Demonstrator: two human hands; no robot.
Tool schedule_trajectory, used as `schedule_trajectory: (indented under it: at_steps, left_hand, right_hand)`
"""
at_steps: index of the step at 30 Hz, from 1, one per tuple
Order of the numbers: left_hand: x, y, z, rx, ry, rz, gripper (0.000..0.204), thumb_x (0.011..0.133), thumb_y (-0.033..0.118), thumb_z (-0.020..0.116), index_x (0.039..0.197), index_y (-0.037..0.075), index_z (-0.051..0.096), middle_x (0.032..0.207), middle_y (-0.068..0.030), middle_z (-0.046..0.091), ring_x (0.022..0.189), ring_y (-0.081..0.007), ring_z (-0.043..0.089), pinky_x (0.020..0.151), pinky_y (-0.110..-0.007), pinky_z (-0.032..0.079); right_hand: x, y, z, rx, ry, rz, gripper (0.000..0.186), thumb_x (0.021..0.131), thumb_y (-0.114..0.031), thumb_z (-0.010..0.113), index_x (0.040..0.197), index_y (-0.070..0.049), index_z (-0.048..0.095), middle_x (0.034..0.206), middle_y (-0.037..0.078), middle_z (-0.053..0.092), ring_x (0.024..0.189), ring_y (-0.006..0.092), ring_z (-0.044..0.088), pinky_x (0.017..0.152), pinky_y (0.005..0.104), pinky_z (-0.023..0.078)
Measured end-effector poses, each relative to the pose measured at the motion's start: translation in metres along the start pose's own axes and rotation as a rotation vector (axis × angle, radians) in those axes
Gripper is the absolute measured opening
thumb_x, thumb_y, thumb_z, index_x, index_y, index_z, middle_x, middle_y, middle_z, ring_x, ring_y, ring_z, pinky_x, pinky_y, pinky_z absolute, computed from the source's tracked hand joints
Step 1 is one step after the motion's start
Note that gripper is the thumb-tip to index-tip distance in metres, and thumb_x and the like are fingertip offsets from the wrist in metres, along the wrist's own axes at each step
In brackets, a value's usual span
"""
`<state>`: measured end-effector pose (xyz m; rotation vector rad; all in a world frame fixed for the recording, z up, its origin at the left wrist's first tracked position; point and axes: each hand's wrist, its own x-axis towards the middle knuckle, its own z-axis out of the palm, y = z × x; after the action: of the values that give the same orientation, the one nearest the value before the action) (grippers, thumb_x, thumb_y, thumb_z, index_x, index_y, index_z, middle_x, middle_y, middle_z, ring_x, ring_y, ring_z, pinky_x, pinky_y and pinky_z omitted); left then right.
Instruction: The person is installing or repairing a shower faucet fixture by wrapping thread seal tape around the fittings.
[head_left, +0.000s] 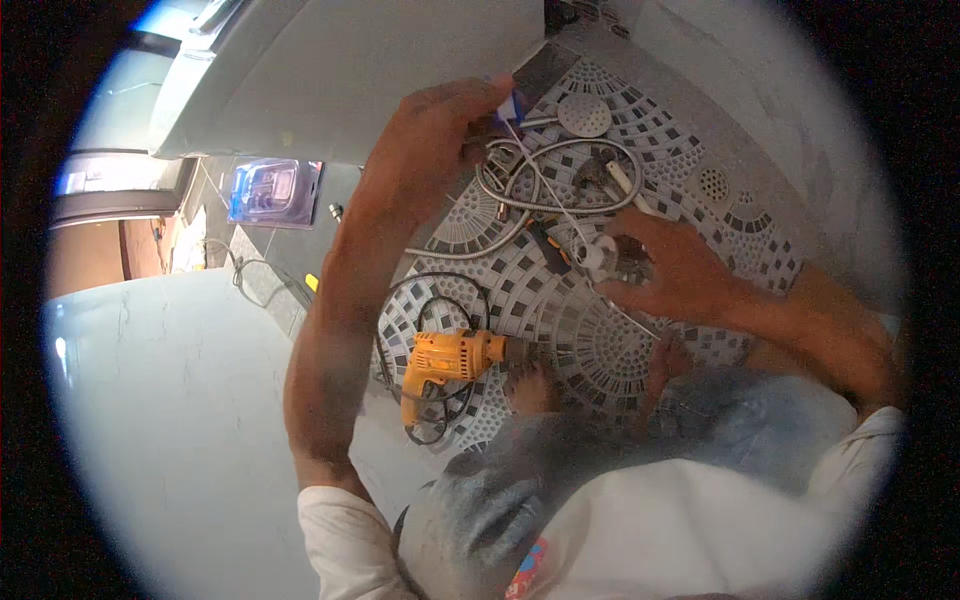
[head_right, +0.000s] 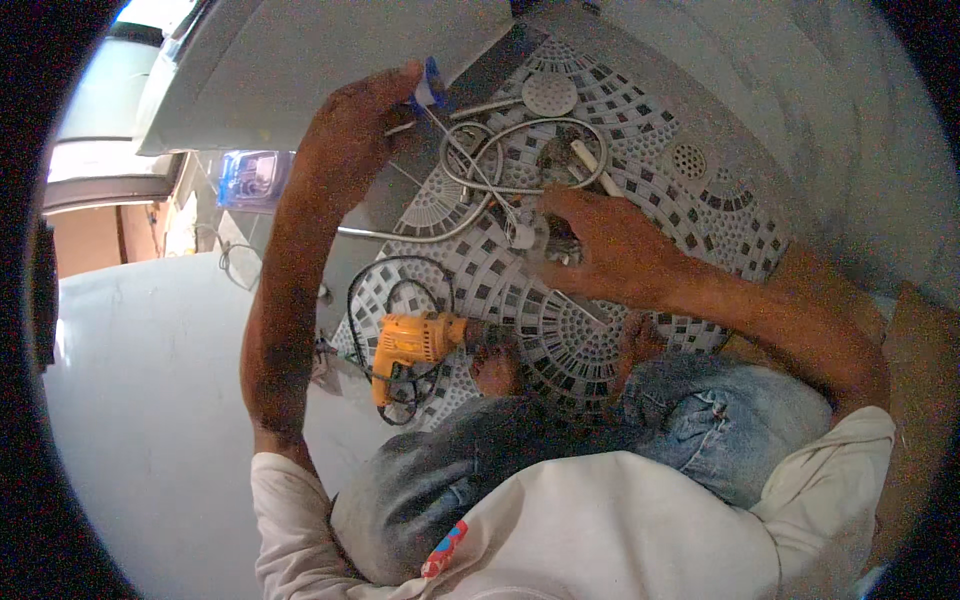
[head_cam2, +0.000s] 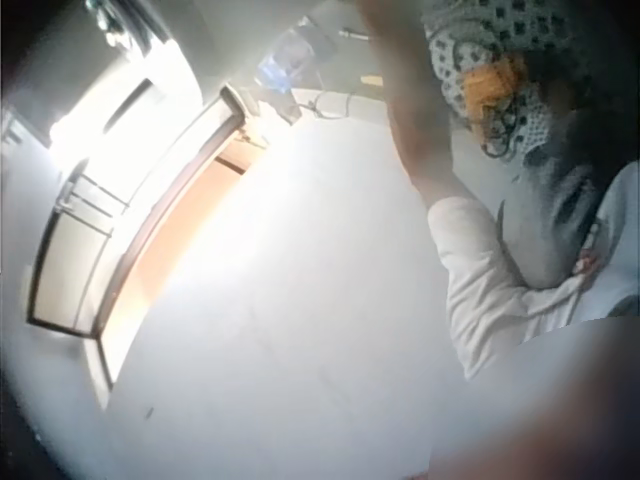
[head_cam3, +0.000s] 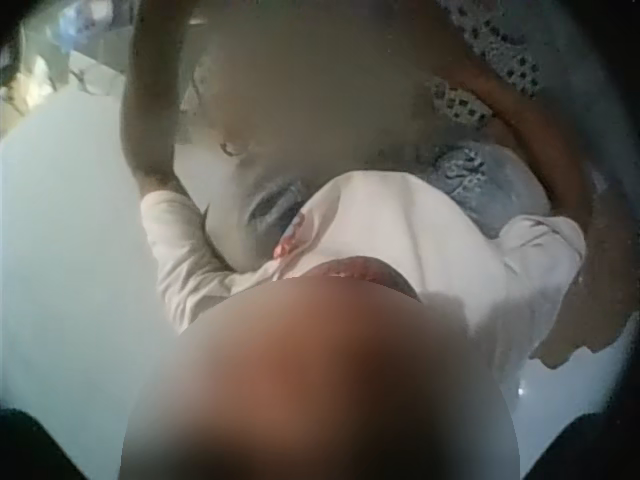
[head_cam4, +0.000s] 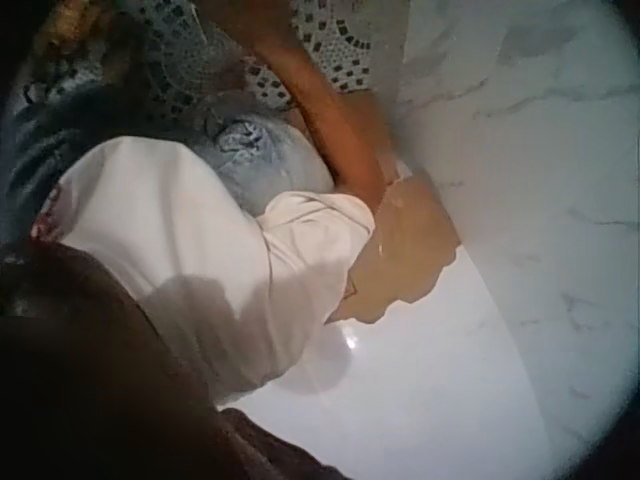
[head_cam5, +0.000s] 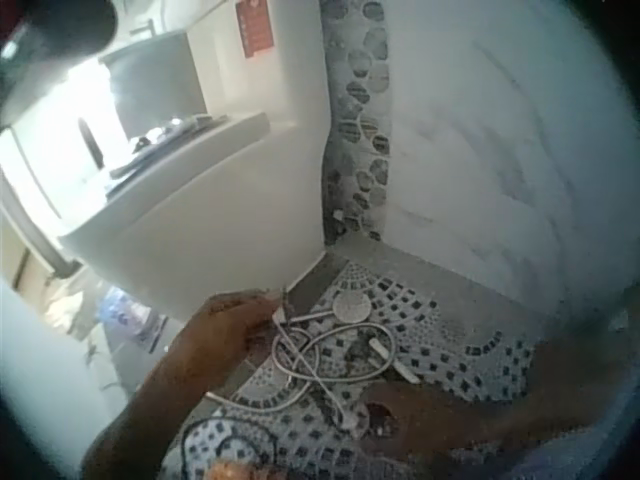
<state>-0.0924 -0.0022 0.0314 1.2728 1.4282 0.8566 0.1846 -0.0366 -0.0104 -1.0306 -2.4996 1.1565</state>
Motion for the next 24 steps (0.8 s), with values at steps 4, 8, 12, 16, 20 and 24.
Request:
schedule_trajectory:
  at_steps: [4,8,12,16,20,24]
  left_hand:
    - [0.005,0.02,-0.007,0.018,0.026,-0.043,0.04,0.096,0.023,0.054,0.131,0.005,0.053,0.12,-0.0123,0.06,0.104,-0.0212,0.063,0.092,-0.035,0.05]
    - [0.018,0.025,-0.006,0.138,0.03,-0.129,0.042,0.094,0.01,0.053,0.136,0.008,0.049,0.123,-0.012,0.059,0.109,-0.0215,0.063,0.089,-0.033,0.053]
    - [0.038,-0.006,-0.033,0.681,-0.044,0.123,0.042,0.09,0.01,0.058,0.132,0.012,0.054,0.114,-0.0104,0.064,0.099,-0.0205,0.066,0.078,-0.032,0.056]
    - [0.05,-0.016,-0.004,0.556,-0.08,0.082,0.036,0.088,0.014,0.063,0.123,0.011,0.06,0.108,-0.0116,0.067,0.091,-0.0216,0.066,0.073,-0.032,0.055]
    - [0.069,-0.029,0.014,0.815,0.08,1.104,0.029,0.09,0.014,0.063,0.117,0.002,0.062,0.084,-0.0145,0.067,0.071,-0.0198,0.065,0.064,-0.038,0.052]
    - [0.066,0.013,0.056,0.783,-0.207,0.419,0.025,0.092,0.016,0.053,0.111,0.001,0.063,0.09,-0.0173,0.066,0.078,-0.0266,0.064,0.07,-0.037,0.053]
  right_hand:
    - [-0.017,0.001,-0.001,-0.029,0.039,-0.03,0.057,0.074,-0.032,0.076,0.117,-0.004,0.052,0.108,0.019,0.061,0.096,0.037,0.062,0.082,0.0435,0.052]
    - [-0.029,0.004,0.002,-0.046,0.18,-0.162,0.05,0.073,-0.026,0.077,0.114,-0.005,0.056,0.105,0.016,0.062,0.094,0.034,0.063,0.079,0.041,0.054]
    - [-0.027,-0.004,0.003,-0.096,0.198,-0.36,0.04,0.074,-0.02,0.076,0.108,-0.006,0.061,0.101,0.013,0.062,0.092,0.0298,0.064,0.077,0.0386,0.055]
    - [-0.037,-0.013,0.0,-0.121,0.139,-0.344,0.036,0.075,-0.02,0.074,0.106,-0.007,0.062,0.1,0.012,0.062,0.091,0.0295,0.064,0.078,0.0389,0.055]
    - [-0.036,-0.017,0.01,-0.239,0.044,-0.472,0.034,0.076,-0.022,0.072,0.104,-0.006,0.062,0.101,0.013,0.062,0.091,0.0303,0.063,0.079,0.0397,0.055]
    - [-0.034,-0.019,0.021,-0.174,0.005,-0.372,0.038,0.079,-0.024,0.068,0.11,-0.004,0.058,0.103,0.015,0.061,0.095,0.0325,0.062,0.082,0.0414,0.053]
